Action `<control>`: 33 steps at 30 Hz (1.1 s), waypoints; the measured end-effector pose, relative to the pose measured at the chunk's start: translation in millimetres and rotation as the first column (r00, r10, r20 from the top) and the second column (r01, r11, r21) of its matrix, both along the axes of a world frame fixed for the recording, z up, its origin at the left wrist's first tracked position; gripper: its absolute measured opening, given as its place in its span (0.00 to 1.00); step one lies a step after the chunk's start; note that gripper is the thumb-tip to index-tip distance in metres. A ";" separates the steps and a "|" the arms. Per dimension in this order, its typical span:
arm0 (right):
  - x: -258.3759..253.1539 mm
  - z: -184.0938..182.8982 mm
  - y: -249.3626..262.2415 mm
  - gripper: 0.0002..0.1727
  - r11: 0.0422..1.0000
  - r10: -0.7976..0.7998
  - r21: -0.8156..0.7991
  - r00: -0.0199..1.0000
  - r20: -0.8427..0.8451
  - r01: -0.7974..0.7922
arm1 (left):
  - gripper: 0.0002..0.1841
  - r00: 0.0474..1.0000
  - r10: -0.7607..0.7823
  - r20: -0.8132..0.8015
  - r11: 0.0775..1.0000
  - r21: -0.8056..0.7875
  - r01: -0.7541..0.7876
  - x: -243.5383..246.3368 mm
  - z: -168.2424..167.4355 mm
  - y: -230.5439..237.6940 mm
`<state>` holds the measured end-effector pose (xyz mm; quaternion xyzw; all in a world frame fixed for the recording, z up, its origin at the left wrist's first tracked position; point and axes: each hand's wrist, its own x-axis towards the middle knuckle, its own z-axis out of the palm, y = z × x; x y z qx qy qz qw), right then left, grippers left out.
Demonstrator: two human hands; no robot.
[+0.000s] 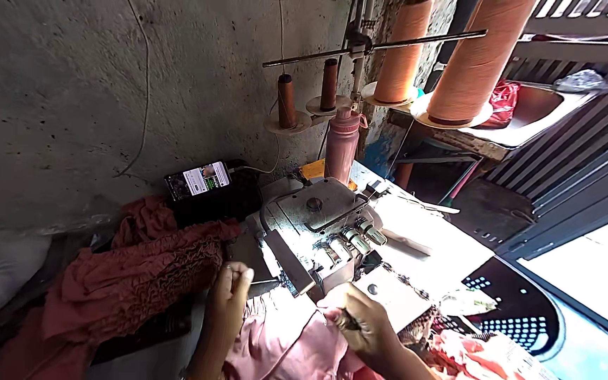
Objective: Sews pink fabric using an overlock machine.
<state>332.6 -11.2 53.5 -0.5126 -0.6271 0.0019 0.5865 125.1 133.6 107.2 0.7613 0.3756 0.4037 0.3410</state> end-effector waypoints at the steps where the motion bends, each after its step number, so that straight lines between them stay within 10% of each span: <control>1: -4.3 2.0 0.0 0.17 1.000 0.002 0.000 1.000 0.021 -0.002 | 0.09 0.988 0.045 -0.148 0.982 0.187 -0.017 4.0 -3.5 2.3; 9: -8.9 0.1 -7.4 0.16 0.999 0.009 -0.036 0.999 0.040 -0.008 | 0.16 0.881 -0.016 -0.473 0.912 0.354 0.207 12.8 1.3 20.0; 20: -17.5 -1.4 12.5 0.10 0.999 0.015 -0.040 0.993 0.119 -0.010 | 0.15 0.814 0.414 -0.408 0.778 0.623 -0.083 -7.7 13.8 -34.0; 27: -26.7 5.1 28.7 0.09 0.999 -0.035 0.002 0.954 0.297 0.036 | 0.13 0.919 0.101 -0.382 0.874 0.475 0.102 12.0 0.3 -72.6; 33: -2.5 -5.3 25.5 0.15 0.996 -0.047 -0.073 0.990 0.133 0.057 | 0.23 0.872 0.147 -0.467 0.899 0.431 0.080 13.5 -4.9 -76.0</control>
